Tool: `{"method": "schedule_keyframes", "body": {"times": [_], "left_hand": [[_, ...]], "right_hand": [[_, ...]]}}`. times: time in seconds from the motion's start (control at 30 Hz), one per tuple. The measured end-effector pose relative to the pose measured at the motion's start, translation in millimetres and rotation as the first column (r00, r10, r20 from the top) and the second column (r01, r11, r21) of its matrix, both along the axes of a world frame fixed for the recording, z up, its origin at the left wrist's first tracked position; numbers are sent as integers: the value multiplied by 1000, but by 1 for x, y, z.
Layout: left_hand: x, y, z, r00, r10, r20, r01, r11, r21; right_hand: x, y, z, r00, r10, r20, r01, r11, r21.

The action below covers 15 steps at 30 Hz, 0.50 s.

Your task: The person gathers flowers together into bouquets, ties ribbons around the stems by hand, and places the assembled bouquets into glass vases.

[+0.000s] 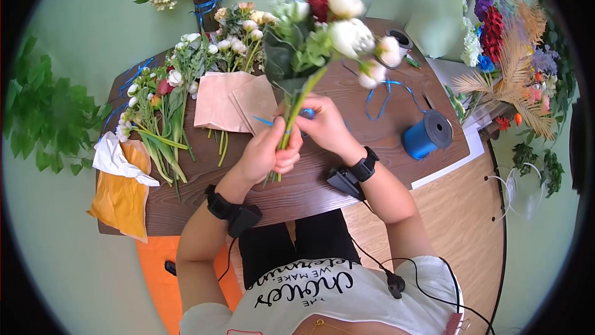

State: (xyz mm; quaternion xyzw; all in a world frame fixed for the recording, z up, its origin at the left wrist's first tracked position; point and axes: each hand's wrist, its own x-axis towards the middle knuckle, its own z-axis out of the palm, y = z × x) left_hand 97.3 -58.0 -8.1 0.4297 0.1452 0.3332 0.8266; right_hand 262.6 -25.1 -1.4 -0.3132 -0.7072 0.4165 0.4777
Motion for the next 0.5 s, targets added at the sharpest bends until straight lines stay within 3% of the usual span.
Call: {"method": "schedule_keyframes", "body": {"times": [0.07, 0.17, 0.27, 0.37, 0.4, 0.5], "left_hand": [[4, -2, -1, 995, -96, 36, 97, 995, -19], [6, -2, -5, 999, 32, -39, -29, 997, 65], [6, 2, -9, 925, 342, -168, -302, 926, 225], [2, 7, -14, 717, 619, -322, -441, 760, 478], [1, 9, -18, 671, 651, -355, -462, 741, 486], [5, 11, -26, 514, 829, -222, -359, 443, 821]], "right_hand": [[3, 3, -7, 990, 131, -49, -131, 991, 2], [-1, 2, -12, 996, -83, 11, 82, 993, 84], [1, -1, -5, 954, -286, 91, 277, 956, 94], [8, 10, -13, 931, -361, -56, 366, 923, 123], [6, 10, -8, 944, -289, -158, 317, 929, 194], [4, -11, 7, 985, -156, 78, 134, 964, 227]]}}
